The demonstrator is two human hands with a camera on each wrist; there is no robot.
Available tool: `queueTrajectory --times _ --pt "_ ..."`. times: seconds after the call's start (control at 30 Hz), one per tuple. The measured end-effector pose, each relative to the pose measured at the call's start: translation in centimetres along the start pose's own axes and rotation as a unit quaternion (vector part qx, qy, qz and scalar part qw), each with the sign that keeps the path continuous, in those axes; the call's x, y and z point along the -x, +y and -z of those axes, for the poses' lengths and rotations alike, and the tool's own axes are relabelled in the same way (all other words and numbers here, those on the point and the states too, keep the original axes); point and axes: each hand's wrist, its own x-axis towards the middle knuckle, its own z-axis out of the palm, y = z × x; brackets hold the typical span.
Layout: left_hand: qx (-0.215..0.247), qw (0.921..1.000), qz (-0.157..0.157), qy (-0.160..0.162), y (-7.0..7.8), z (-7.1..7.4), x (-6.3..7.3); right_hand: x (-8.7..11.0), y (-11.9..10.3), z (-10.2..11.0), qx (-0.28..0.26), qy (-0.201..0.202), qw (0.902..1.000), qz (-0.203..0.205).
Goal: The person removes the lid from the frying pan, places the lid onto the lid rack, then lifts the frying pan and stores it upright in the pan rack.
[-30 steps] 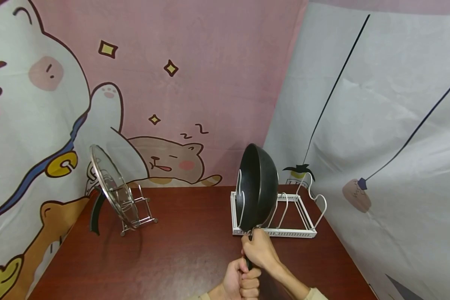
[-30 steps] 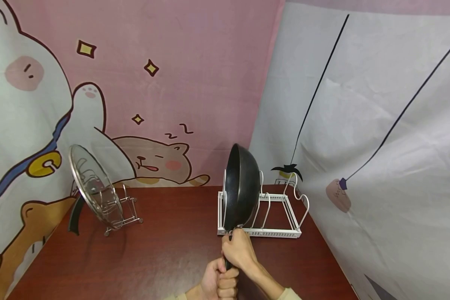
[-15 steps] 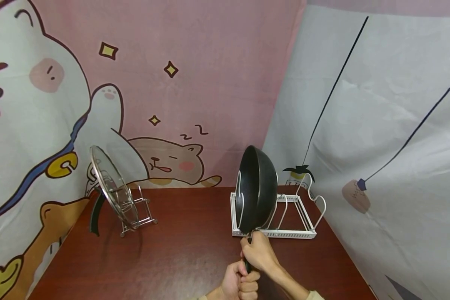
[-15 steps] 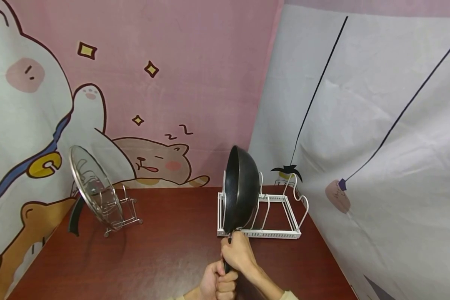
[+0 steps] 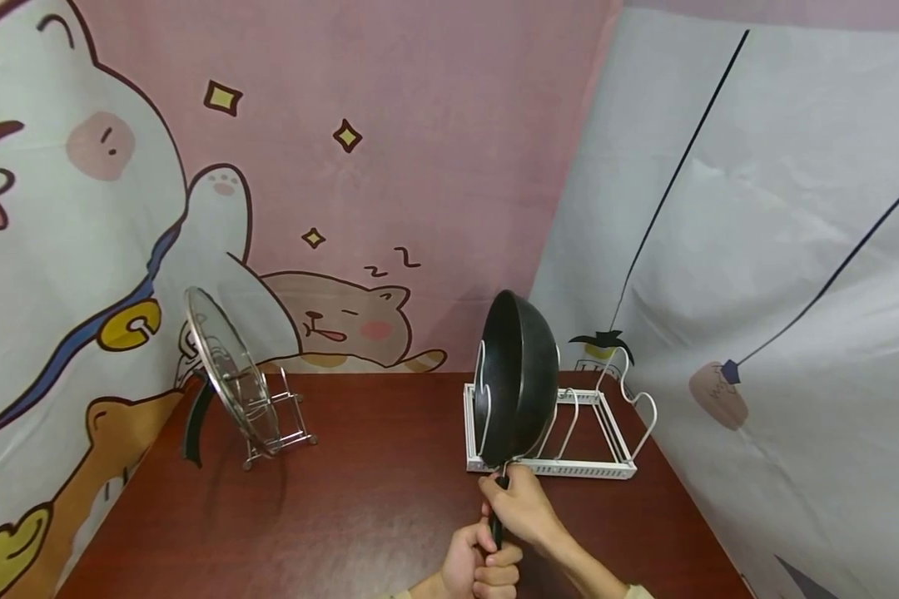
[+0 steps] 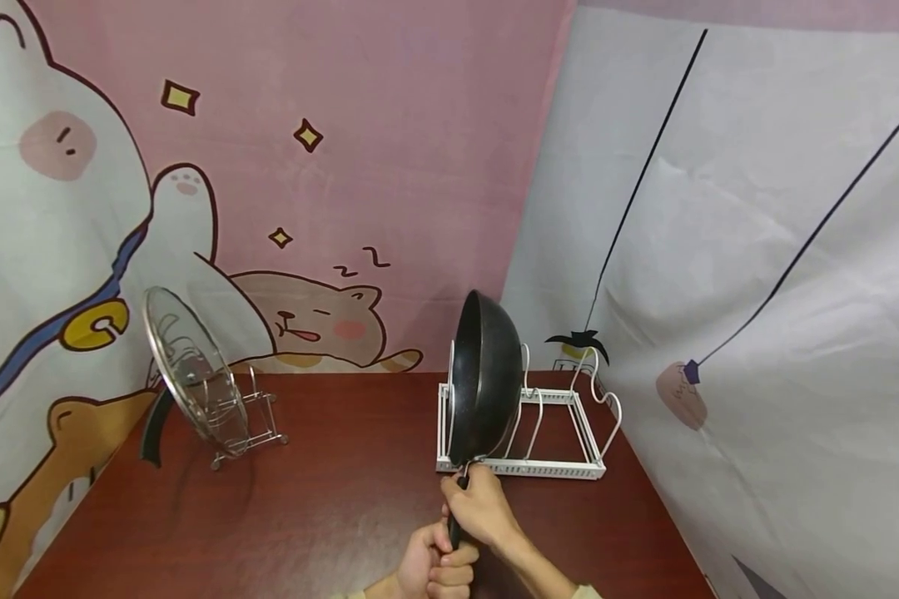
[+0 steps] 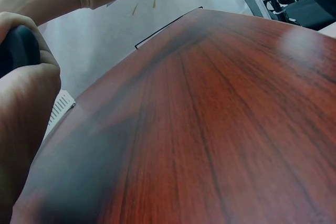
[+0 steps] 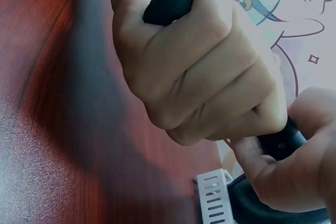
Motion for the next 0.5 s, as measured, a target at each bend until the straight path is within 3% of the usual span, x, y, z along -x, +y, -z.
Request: queueTrajectory --times 0.3,0.5 --pt "-0.028 0.9990 -0.004 0.035 -0.4 -0.6 0.3 0.3 0.2 0.5 -0.087 -0.041 0.9951 -0.022" --pt "-0.058 0.9969 -0.010 0.052 -0.4 -0.6 0.6 0.5 0.3 1.1 -0.148 -0.081 0.9846 -0.047"
